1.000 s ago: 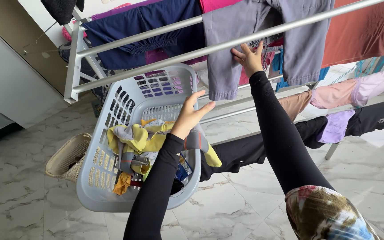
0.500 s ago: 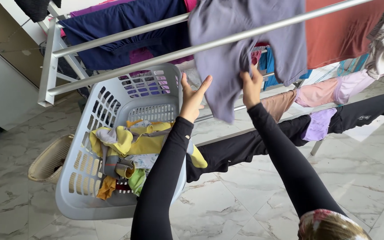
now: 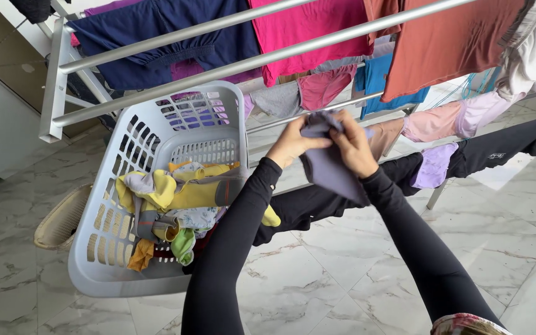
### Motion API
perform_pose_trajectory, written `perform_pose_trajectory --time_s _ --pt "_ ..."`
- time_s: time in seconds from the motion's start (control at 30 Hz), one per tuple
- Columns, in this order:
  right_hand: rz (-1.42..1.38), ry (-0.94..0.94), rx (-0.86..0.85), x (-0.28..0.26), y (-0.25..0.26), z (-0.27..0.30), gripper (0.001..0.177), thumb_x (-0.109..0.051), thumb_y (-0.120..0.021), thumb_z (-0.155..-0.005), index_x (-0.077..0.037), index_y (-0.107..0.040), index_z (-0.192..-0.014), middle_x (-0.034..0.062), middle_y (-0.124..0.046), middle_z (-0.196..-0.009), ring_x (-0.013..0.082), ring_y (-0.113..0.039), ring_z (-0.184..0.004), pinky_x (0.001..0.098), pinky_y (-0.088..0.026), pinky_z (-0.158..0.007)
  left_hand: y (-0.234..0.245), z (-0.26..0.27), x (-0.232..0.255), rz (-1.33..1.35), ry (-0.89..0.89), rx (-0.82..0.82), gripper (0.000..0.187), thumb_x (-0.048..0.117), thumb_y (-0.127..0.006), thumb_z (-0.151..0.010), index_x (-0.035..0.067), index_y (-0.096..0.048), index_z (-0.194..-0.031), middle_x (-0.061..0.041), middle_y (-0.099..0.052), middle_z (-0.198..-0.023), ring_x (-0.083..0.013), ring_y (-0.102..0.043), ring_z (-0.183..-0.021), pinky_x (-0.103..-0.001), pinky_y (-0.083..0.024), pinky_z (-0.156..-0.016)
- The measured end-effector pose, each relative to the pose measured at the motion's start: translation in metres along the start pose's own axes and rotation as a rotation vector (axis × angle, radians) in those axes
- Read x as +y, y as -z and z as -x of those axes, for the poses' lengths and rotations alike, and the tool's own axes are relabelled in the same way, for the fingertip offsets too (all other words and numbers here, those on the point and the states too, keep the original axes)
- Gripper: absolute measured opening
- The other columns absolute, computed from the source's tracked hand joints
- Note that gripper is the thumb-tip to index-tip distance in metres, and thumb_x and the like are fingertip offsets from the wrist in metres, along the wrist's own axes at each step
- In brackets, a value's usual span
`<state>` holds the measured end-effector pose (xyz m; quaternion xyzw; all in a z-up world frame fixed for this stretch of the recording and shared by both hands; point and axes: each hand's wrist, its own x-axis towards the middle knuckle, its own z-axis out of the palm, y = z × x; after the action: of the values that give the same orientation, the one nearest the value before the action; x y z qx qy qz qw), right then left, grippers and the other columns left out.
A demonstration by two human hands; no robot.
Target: Gathering and hanging various items of clothing onto a multi-tier laundry drying rack.
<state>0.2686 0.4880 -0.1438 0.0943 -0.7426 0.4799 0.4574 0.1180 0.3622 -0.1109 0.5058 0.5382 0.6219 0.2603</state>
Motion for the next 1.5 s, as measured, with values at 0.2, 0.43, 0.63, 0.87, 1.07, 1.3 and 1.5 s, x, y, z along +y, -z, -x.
perform_pose_trajectory --time_s 0.2,0.43,0.63,0.87,1.07,1.3,1.5 --pt "0.063 0.146 -0.057 -0.072 -0.016 -0.019 0.095 -0.02 -0.084 -0.086 -0.003 -0.027 -0.16 0.0111 -0.036 -0.157 0.0236 -0.036 -0.151 0.0369 -0.032 -0.125 0.024 0.037 0.06 -0.074 -0.158 0.137 0.027 0.015 -0.081 -0.09 -0.001 -0.07 -0.108 -0.003 -0.071 -0.097 -0.0099 -0.064 -0.091 -0.026 -0.053 -0.083" --pt "-0.031 0.024 -0.32 -0.021 -0.077 -0.009 0.12 -0.037 -0.098 -0.069 0.001 -0.029 -0.159 0.019 -0.043 -0.159 0.0283 -0.043 -0.148 0.0413 -0.036 -0.123 0.055 0.107 0.173 -0.23 -0.471 0.186 0.022 0.016 -0.076 -0.1 0.002 -0.064 -0.113 0.003 -0.068 -0.107 -0.0064 -0.06 -0.103 -0.025 -0.049 -0.097" --pt "0.253 0.034 -0.273 -0.011 -0.18 -0.029 0.054 -0.023 -0.089 -0.091 -0.01 -0.066 -0.138 0.0095 -0.075 -0.129 0.0176 -0.071 -0.122 0.0304 -0.056 -0.108 0.104 0.158 0.215 -0.405 -0.556 0.294 0.019 0.014 -0.075 -0.106 0.003 -0.063 -0.115 0.003 -0.066 -0.108 -0.005 -0.059 -0.098 -0.025 -0.049 -0.094" --pt "-0.55 -0.079 -0.248 -0.009 -0.253 -0.088 0.076 -0.002 -0.073 -0.087 -0.005 -0.04 -0.155 0.0229 -0.057 -0.15 0.0299 -0.054 -0.142 0.033 -0.046 -0.115 0.191 0.213 0.19 -0.899 -0.463 0.577 0.02 0.002 -0.074 -0.099 0.0 -0.061 -0.113 -0.005 -0.069 -0.107 -0.015 -0.069 -0.1 -0.028 -0.055 -0.09" --pt "0.414 0.027 -0.693 -0.049 -0.233 -0.091 0.098 -0.047 -0.091 -0.075 -0.007 -0.044 -0.152 0.0252 -0.056 -0.144 0.0402 -0.052 -0.135 0.0455 -0.043 -0.111 0.237 0.232 0.114 -1.305 0.223 0.528 0.097 0.023 -0.087 -0.075 0.011 -0.031 -0.153 -0.024 -0.029 -0.158 -0.0432 -0.031 -0.145 -0.064 -0.03 -0.111" --pt "1.163 -0.004 -1.229 -0.038 -0.241 -0.056 0.098 -0.06 -0.089 -0.059 -0.02 -0.051 -0.14 0.0126 -0.072 -0.107 0.0314 -0.066 -0.112 0.054 -0.045 -0.098 0.228 0.205 0.072 -1.359 0.562 0.255 0.141 0.062 -0.093 -0.058 0.025 -0.008 -0.165 -0.021 0.007 -0.171 -0.048 0.004 -0.156 -0.083 -0.004 -0.11" --pt "1.064 0.252 -0.717 0.025 -0.255 -0.082 0.037 -0.016 -0.074 -0.087 -0.008 -0.059 -0.119 0.0124 -0.071 -0.093 0.0332 -0.072 -0.089 0.0449 -0.056 -0.071 0.199 0.179 0.077 -1.317 0.443 0.236 0.142 0.061 -0.094 -0.054 0.024 -0.014 -0.164 -0.021 0.004 -0.171 -0.0472 0.002 -0.156 -0.084 -0.006 -0.109"
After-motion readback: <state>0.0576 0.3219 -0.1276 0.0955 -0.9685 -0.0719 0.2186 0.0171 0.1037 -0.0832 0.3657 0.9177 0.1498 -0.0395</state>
